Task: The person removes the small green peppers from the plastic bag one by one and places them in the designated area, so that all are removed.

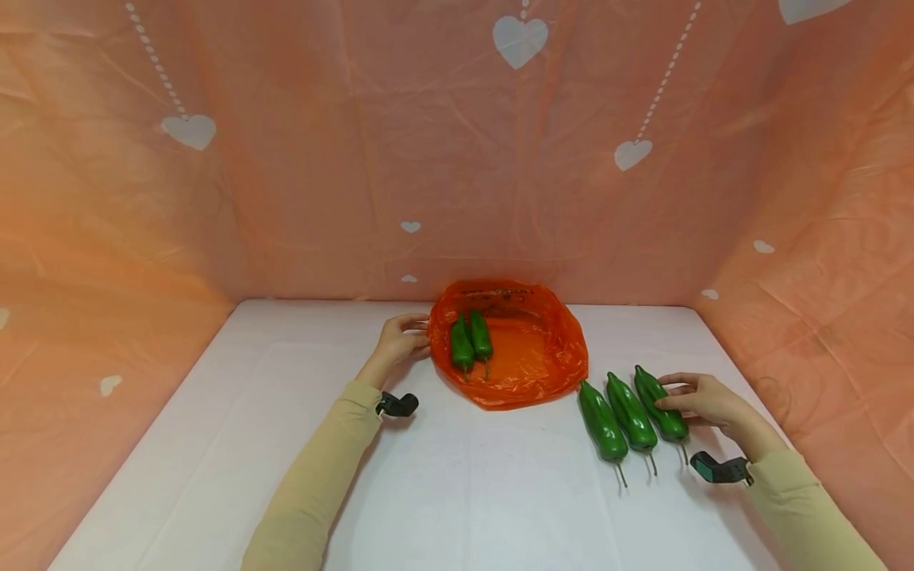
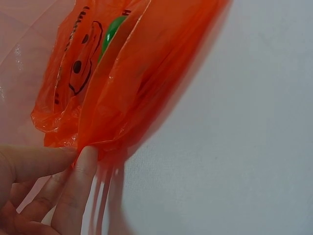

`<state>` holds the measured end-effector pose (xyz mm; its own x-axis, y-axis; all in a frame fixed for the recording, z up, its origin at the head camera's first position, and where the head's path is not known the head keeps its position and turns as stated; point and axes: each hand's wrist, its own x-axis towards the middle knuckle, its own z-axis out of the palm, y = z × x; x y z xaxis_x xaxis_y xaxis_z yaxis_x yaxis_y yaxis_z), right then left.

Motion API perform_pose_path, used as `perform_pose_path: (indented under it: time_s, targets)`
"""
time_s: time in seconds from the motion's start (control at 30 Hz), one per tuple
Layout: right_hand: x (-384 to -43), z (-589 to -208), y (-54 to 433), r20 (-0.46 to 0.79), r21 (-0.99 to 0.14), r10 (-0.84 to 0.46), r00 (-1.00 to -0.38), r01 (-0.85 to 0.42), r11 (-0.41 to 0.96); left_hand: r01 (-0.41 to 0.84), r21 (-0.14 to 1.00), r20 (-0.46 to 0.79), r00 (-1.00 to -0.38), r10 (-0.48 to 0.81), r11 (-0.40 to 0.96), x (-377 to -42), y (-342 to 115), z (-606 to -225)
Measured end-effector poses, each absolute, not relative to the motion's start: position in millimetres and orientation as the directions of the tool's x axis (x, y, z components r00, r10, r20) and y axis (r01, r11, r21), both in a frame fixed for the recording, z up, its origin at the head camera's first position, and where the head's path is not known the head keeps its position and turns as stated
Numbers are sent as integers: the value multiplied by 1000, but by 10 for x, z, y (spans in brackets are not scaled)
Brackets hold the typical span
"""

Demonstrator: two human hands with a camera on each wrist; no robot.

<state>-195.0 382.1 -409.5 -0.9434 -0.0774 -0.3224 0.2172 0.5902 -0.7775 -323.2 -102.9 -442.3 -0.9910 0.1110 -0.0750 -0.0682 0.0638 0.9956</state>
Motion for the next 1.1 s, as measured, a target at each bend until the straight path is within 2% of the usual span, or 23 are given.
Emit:
perform_pose_path:
  time_s: [0.77,1.1]
  targets:
    - [-1937,-4041,3805,-331,-765,-99,-939,206,610,-63,996,-71,-991,114,70,-3239,-1036,-4445]
    - [-2028,-3859,3842,-265,-830,-161,-951,140,540,-52,996,-60,-992,107,75,-3251,-1036,-4439]
